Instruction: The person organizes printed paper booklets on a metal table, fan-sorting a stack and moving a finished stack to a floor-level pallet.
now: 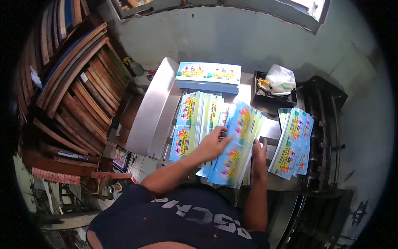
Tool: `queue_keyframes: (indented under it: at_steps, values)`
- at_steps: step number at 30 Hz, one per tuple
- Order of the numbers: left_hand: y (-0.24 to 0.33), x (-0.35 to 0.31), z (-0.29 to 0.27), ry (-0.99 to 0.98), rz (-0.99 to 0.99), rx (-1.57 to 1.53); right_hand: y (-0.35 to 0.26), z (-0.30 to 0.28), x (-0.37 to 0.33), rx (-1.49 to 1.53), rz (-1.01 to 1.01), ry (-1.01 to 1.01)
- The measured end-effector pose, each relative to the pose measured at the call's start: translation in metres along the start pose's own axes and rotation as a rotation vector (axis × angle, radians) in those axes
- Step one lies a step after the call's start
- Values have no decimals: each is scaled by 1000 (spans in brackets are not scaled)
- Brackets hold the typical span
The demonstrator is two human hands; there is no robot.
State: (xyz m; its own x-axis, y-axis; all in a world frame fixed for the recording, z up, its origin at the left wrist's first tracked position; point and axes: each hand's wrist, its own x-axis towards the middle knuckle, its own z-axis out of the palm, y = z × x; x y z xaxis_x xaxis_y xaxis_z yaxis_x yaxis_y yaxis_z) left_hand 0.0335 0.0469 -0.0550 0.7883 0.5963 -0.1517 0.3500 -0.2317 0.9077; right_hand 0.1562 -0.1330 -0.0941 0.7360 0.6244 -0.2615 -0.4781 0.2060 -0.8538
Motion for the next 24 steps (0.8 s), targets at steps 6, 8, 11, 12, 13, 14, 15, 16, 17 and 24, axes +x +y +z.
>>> queue_keyframes:
  at_steps: [6,8,11,12,13,14,15,16,17,24]
  values:
    - [-73,3,-86,488,-288,560,52,-6,0,-1219,-409,197]
    - [-92,0,-95,455,-322,524,52,5,-3,-1277,-393,268]
    - [-116,9,-97,435,-356,406,57,2,-1,-1333,-494,239]
    - [-132,16,-100,403,-363,283,58,3,-1,-1332,-499,229]
    - [-129,21,-100,363,-362,157,58,1,-1,-1348,-493,233]
    - [-127,22,-98,398,-313,-5,57,0,1,-1362,-487,236]
    - [-125,25,-101,399,-310,-9,56,0,3,-1364,-492,237]
    - [-120,28,-105,371,-250,-43,57,-1,2,-1387,-503,248]
    - [-116,31,-108,341,-190,-76,57,-2,1,-1410,-515,260]
    - [-4,-17,-174,671,205,387,55,1,0,-1370,-461,220]
